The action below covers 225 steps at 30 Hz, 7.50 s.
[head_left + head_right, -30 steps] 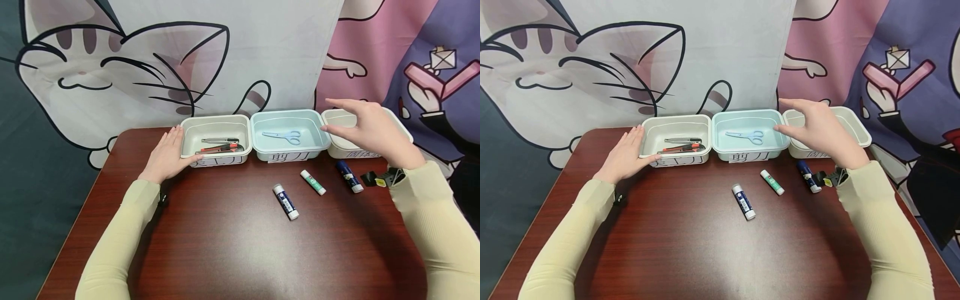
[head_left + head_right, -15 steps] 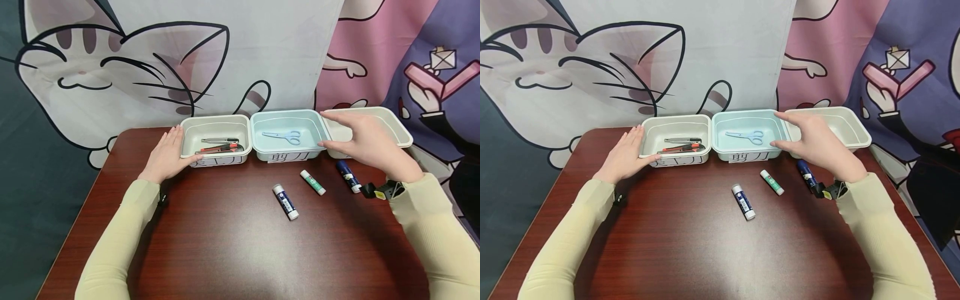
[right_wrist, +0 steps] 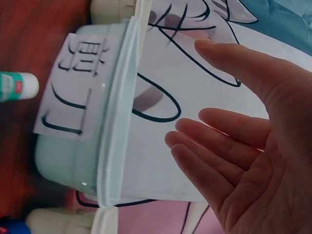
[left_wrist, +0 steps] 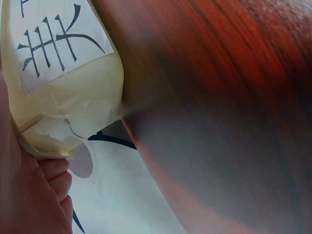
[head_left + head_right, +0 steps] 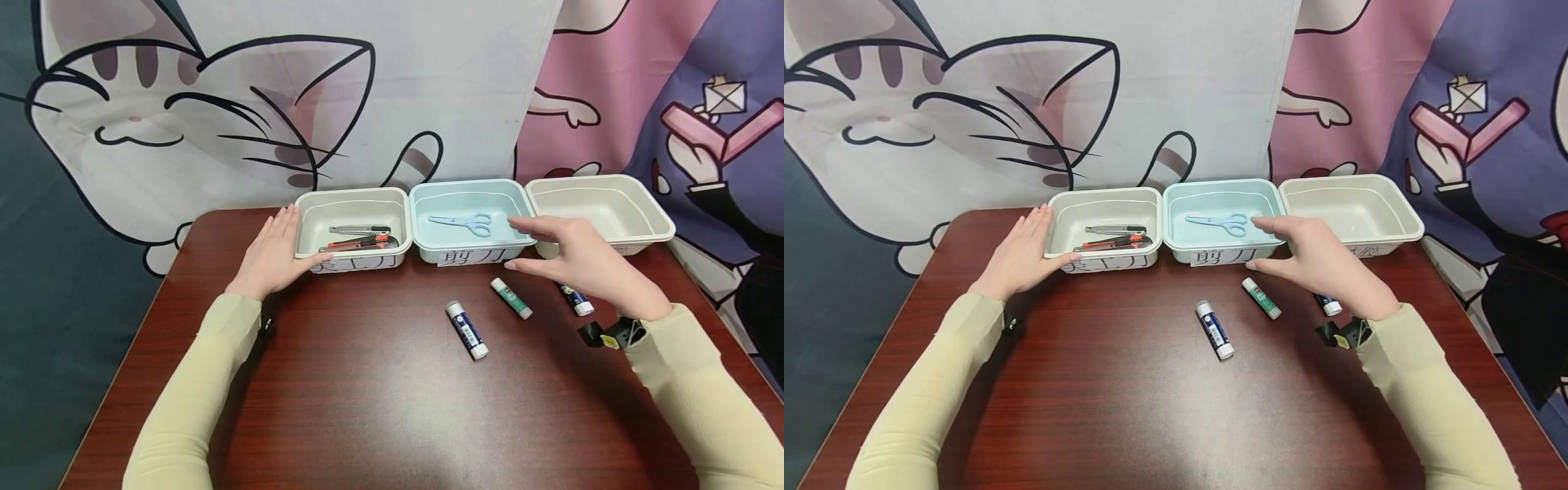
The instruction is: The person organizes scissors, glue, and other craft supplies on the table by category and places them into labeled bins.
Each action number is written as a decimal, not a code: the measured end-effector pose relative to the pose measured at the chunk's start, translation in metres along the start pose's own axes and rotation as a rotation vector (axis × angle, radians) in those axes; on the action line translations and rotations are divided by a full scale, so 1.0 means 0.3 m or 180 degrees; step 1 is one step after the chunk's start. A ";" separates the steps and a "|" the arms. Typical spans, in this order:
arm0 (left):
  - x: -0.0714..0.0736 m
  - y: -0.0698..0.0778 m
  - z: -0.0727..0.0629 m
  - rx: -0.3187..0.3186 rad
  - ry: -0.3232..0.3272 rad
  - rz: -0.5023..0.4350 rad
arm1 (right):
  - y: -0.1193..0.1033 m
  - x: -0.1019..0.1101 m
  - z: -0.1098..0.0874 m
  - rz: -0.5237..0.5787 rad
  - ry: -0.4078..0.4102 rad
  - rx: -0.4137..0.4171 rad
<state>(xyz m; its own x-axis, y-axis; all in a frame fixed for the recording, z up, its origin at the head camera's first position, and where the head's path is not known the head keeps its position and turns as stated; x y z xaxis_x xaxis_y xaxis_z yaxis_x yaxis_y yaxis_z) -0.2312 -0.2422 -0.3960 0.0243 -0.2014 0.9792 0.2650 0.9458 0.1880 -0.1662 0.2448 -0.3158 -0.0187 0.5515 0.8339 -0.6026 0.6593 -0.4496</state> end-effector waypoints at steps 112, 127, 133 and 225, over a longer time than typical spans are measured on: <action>0.002 0.000 -0.006 -0.0013 0.0020 -0.0032 | -0.065 -0.387 -0.086 0.0641 -0.0494 -0.0303; 0.005 0.006 -0.004 -0.0006 0.0048 -0.0043 | -0.050 -0.310 -0.087 0.0672 -0.0233 -0.0355; 0.004 0.004 -0.003 -0.0006 0.0035 -0.0040 | -0.039 -0.277 -0.091 0.0626 -0.0173 -0.0410; -0.009 -0.006 0.000 0.0028 0.0023 -0.0060 | 0.353 0.124 0.040 0.0141 0.0506 -0.1659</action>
<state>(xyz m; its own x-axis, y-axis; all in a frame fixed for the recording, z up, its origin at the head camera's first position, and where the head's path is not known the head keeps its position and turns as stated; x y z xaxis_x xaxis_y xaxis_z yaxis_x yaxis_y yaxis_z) -0.2316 -0.2433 -0.3991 0.0265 -0.2210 0.9749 0.2571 0.9440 0.2070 -0.2404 0.3290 -0.3285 0.1100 0.6282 0.7702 -0.1280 0.7774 -0.6158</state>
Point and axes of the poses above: each hand's wrist, its own z-axis towards the middle knuckle, its own x-axis out of the back of the hand, y = z × x, the point moved 1 cm from there along z, towards the middle knuckle, and after that the axes turned 3 degrees about x, right-handed, at the moved point
